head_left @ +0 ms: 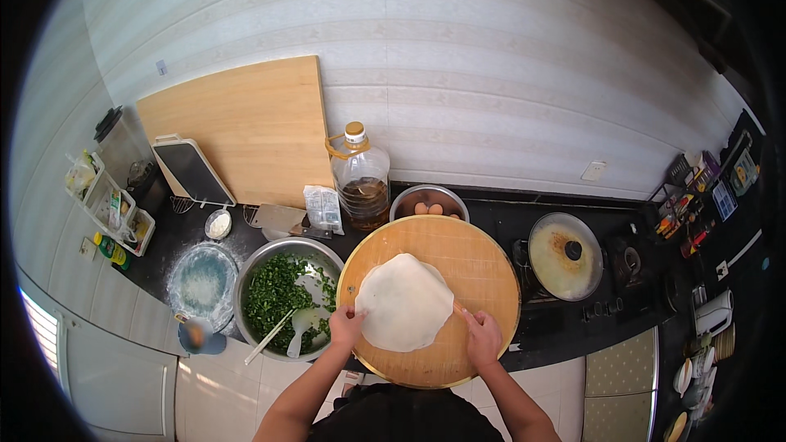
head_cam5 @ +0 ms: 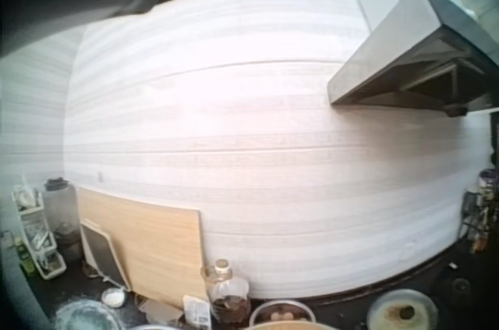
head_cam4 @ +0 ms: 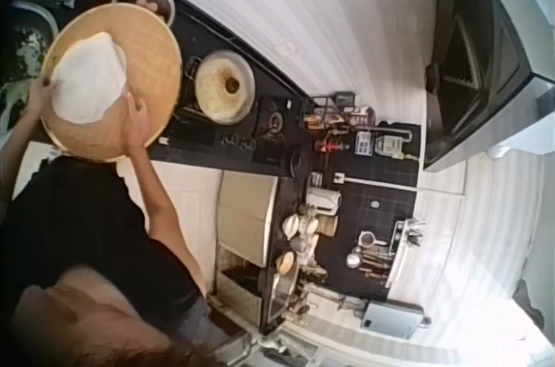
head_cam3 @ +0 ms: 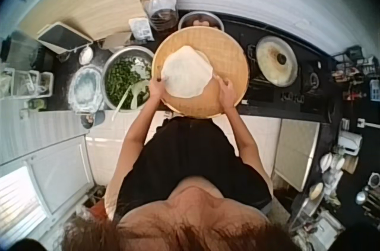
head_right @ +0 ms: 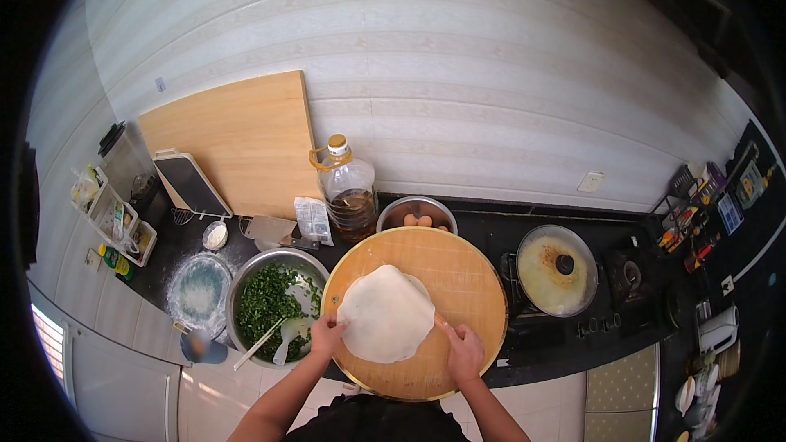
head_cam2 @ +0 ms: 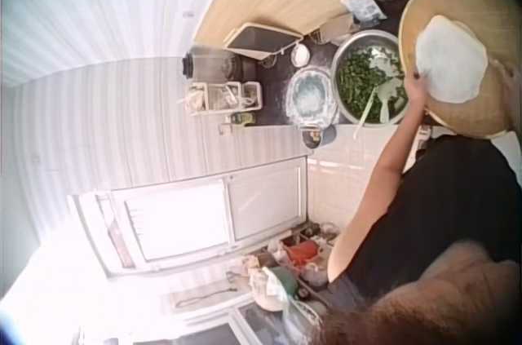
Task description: The person cracks an egg into a bowl of chopped green vegetables and mixes it. They then place a thin, round dough wrapper over the mixture on a wooden board and carefully pleat the edges to seal it. Finally, they use a wooden spatula to flip a cooking pancake in a pan on the stove.
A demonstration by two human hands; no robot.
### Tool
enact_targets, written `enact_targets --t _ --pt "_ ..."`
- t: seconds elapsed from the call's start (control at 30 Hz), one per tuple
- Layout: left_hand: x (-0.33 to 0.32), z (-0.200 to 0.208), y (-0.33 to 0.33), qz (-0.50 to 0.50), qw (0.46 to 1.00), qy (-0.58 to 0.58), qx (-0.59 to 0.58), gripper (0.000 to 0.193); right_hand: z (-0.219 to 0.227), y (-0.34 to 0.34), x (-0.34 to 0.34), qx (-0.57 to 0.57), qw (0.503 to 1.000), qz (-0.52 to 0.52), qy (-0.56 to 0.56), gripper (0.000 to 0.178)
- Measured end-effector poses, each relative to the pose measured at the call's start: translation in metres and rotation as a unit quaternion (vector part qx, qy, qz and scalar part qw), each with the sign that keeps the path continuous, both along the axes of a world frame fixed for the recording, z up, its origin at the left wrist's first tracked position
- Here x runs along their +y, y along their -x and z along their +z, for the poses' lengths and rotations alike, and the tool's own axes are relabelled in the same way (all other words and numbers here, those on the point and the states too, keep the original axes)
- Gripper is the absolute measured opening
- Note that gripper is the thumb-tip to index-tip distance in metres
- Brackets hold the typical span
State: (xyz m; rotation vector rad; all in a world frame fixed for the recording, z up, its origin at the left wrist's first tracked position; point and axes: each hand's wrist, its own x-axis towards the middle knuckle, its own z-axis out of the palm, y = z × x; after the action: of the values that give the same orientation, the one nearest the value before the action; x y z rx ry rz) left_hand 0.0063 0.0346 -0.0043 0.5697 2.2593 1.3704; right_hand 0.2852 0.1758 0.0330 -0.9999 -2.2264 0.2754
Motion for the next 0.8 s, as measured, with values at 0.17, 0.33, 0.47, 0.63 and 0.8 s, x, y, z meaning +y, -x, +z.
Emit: enact_targets --t 0.17,0.33,0.47,0.63,0.8 --pt "-0.014 -0.01 0.008 0.011 0.994 -0.046 -0.103 0.022 0.003 0.0 0.0 -0.012 1.0 0.006 0.011 0.035" --pt "-0.016 0.003 -0.005 0.015 0.988 -0.035 -0.151 0.028 -0.004 -0.002 0.003 -0.01 1.0 0.004 0.017 0.034" --pt "-0.021 -0.025 -0.002 -0.011 0.996 -0.012 -0.086 0.033 -0.005 -0.001 0.003 -0.012 1.0 0.009 0.009 0.034" --pt "-0.028 -0.014 -0.002 -0.015 0.996 0.035 -0.074 0.034 -0.008 -0.004 0.006 -0.002 1.0 0.008 -0.013 0.034" --pt "-0.033 -0.014 0.002 -0.005 0.991 0.016 -0.131 0.034 -0.007 -0.007 0.012 -0.002 1.0 0.0 -0.02 0.031"
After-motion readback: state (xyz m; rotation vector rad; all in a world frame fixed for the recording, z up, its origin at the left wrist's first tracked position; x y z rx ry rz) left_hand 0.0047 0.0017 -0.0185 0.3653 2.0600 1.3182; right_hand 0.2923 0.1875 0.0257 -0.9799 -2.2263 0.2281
